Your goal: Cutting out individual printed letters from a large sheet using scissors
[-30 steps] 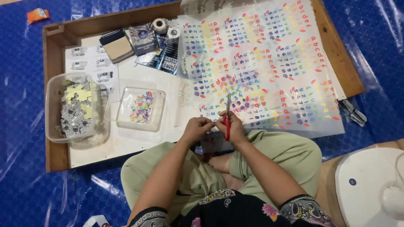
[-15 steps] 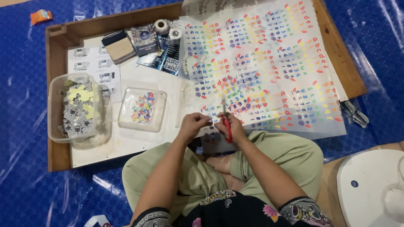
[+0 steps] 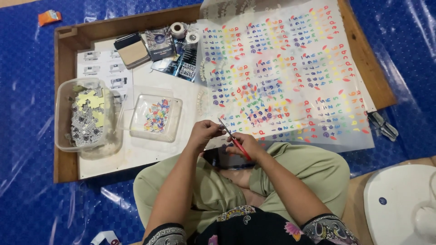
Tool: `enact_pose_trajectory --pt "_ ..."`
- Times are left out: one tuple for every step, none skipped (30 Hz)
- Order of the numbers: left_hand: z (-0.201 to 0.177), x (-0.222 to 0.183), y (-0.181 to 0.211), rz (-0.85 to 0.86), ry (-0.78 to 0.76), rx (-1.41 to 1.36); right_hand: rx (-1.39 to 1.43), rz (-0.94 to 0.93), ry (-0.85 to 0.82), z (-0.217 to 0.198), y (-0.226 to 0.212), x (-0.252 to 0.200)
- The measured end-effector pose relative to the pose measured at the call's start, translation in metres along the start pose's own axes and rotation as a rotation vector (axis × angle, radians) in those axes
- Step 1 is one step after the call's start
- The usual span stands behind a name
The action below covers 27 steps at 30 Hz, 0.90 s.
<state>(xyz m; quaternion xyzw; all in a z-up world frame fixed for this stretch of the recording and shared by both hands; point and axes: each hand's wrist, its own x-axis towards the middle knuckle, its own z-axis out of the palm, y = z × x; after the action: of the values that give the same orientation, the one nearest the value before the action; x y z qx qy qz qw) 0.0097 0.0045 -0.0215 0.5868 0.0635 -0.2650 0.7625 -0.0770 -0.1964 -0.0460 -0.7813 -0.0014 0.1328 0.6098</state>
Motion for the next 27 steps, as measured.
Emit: enact_pose_trajectory --pt "0.000 0.001 -0.001 0.001 0.002 -0.001 -0.001 0.000 -0.002 -0.001 0.001 0.000" --pt "0.000 0.001 -0.001 -0.001 0.001 0.001 0.003 0.012 0.002 -0.001 0.001 0.000" --pt "0.000 0.003 -0.001 0.000 0.000 0.004 0.006 0.021 0.006 -0.002 0.001 0.001" --pt "0.000 0.003 0.000 0.003 0.002 0.004 0.005 0.019 0.004 -0.002 0.002 0.002" --pt "0.000 0.002 0.000 0.006 0.001 0.012 0.006 0.024 0.008 -0.001 0.003 0.002" --pt "0.001 0.001 0.000 0.010 0.001 0.020 0.007 0.028 0.012 -0.001 0.004 0.003" --pt "0.000 0.001 0.001 0.011 0.001 0.020 0.007 0.027 0.012 -0.001 0.003 0.002" --pt "0.000 0.002 0.001 0.010 0.000 0.036 0.013 0.032 0.012 -0.002 0.001 0.002" --pt "-0.001 0.001 0.000 0.008 0.000 0.052 0.018 0.037 0.011 -0.001 -0.001 0.000" --pt "-0.001 0.001 0.000 0.009 0.000 0.052 0.018 0.037 0.011 -0.001 -0.002 0.000" --pt "-0.001 0.002 0.000 0.010 -0.005 0.050 0.008 0.042 0.011 -0.002 -0.004 0.000" --pt "-0.001 0.002 0.000 0.011 -0.010 0.048 -0.003 0.048 0.011 -0.002 -0.006 0.000" --pt "0.000 0.002 0.000 0.011 -0.010 0.048 -0.003 0.048 0.010 -0.001 -0.004 0.000" --pt "0.000 0.001 0.001 0.009 -0.008 0.042 -0.005 0.058 0.014 0.000 -0.003 0.000" --pt "0.000 0.000 0.002 0.010 -0.005 0.035 -0.008 0.065 0.017 0.000 -0.002 0.001" --pt "0.000 0.001 0.001 0.013 -0.005 0.034 -0.010 0.063 0.017 0.000 0.001 0.003" --pt "-0.001 0.002 0.000 0.017 -0.008 0.036 -0.015 0.060 0.021 0.001 0.004 0.004" --pt "-0.002 0.002 -0.002 0.021 -0.011 0.037 -0.020 0.057 0.024 0.002 0.007 0.006" --pt "0.000 -0.001 0.003 0.024 -0.013 0.037 -0.021 0.055 0.025 0.001 0.007 0.006" --pt "0.001 -0.004 0.007 0.021 -0.011 0.034 -0.027 0.062 0.028 0.000 0.006 0.007" --pt "0.002 -0.008 0.011 0.018 -0.010 0.031 -0.031 0.069 0.030 0.000 0.005 0.007" --pt "0.001 -0.004 0.007 0.020 -0.011 0.032 -0.032 0.068 0.031 -0.001 0.010 0.005" --pt "-0.001 0.001 0.004 0.082 0.032 0.250 0.018 0.060 0.098 -0.003 0.014 0.005" --pt "-0.003 0.006 0.001 0.145 0.076 0.468 0.067 0.051 0.164 -0.004 0.017 0.005" --pt "-0.016 0.007 0.004 0.147 0.078 0.466 0.065 0.050 0.163 -0.011 0.021 0.007" --pt "-0.029 0.009 0.007 0.470 0.202 0.478 0.101 -0.004 0.211 -0.017 0.025 0.010" --pt "-0.043 0.011 0.011 0.796 0.328 0.482 0.137 -0.061 0.258 -0.024 0.028 0.014"
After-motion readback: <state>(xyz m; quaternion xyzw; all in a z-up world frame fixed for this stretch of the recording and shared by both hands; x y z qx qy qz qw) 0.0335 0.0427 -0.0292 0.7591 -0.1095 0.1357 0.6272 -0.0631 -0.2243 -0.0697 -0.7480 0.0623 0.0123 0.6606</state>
